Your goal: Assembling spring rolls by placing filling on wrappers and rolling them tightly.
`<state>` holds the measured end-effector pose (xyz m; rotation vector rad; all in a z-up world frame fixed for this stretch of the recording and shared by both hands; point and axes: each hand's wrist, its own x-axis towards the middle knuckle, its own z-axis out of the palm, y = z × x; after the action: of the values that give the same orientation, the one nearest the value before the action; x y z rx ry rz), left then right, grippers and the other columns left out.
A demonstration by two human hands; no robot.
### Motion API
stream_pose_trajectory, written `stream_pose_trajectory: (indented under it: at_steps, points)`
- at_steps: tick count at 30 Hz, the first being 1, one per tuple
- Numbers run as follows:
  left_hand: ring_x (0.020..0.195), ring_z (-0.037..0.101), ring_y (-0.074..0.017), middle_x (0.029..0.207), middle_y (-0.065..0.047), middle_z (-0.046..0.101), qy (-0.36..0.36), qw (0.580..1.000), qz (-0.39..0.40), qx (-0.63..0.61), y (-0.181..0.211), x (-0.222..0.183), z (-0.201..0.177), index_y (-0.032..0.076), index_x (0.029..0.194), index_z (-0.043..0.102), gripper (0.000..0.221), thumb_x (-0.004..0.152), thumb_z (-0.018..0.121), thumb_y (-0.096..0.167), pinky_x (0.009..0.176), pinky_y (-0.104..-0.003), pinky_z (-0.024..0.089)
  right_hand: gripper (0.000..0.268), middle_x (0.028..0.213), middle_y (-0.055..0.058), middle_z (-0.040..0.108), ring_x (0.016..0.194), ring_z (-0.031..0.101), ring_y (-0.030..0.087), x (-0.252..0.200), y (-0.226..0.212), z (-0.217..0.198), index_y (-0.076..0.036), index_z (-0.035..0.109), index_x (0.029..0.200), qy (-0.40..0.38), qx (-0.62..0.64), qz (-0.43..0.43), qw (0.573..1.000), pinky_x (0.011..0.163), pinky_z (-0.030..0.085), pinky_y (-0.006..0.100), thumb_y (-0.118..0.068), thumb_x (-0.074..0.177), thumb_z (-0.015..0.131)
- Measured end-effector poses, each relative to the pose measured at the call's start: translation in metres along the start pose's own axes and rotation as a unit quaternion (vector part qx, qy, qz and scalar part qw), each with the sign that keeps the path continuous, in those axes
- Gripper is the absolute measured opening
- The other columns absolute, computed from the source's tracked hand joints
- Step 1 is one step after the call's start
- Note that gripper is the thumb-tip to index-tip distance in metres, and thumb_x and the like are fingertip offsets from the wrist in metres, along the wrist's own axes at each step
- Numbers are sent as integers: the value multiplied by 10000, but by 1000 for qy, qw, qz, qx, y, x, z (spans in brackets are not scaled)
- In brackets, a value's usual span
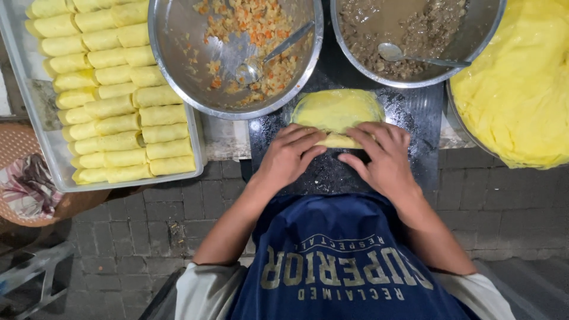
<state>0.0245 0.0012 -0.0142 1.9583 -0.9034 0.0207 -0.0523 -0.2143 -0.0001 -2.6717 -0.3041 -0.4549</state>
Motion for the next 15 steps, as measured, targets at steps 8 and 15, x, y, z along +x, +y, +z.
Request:
stream_pose_trajectory:
  at_steps: [8, 15]
  points:
    - [888, 631, -274, 996, -80, 660, 13, 991, 3, 134, 0, -21, -31, 87, 1069, 724, 265, 849, 784, 222, 695, -366, 462, 143, 978, 8, 585, 911, 589, 248, -36, 32, -13, -181, 740, 1029, 30, -28, 11, 999, 825, 422, 360, -283, 931, 722]
    - [643, 616, -180, 689, 15, 561, 56, 957, 54, 280, -11, -40, -22, 158, 959, 725, 94, 897, 684, 216, 636, -307, 468, 129, 669, -32, 578, 585, 594, 170, -50, 43, 4, -255, 742, 1004, 54, -141, 23, 988, 605, 524, 293, -316, 890, 748]
